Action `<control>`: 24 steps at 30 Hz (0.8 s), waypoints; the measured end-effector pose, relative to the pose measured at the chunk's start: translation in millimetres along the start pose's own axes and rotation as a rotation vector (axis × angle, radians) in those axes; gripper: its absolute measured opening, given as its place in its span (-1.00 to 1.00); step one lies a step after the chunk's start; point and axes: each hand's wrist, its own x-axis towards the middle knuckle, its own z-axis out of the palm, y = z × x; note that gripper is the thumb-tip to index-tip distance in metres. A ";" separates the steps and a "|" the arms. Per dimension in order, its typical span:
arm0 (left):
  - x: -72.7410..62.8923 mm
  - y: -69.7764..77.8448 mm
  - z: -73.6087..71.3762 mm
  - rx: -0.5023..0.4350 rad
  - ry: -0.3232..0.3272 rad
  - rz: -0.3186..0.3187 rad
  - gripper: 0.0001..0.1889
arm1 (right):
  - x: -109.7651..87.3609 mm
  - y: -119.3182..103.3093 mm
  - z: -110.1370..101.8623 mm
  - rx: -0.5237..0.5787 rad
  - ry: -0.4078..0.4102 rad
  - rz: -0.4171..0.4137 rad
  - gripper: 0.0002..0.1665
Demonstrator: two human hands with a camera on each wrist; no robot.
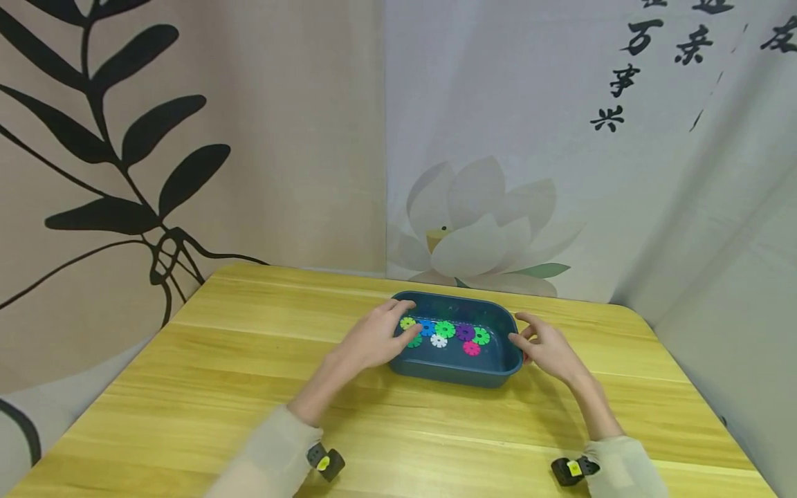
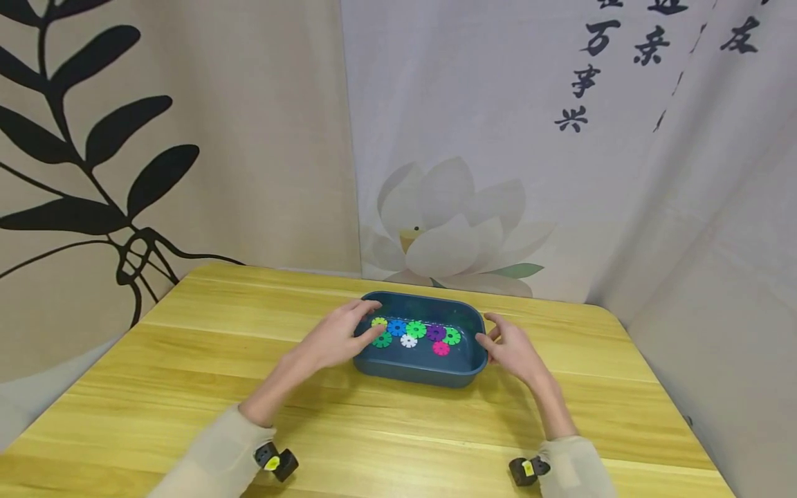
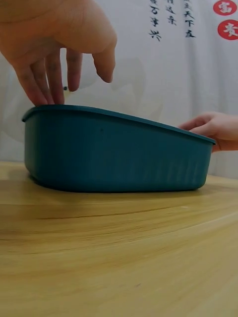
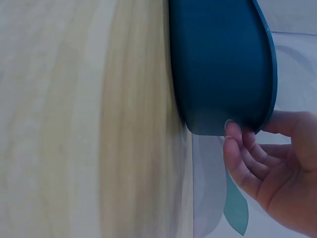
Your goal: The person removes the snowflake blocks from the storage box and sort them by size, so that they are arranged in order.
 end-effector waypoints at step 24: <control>36.8 8.9 37.3 -0.187 -0.155 -0.058 -0.52 | 1.3 3.3 5.5 -0.012 0.011 -0.035 -0.40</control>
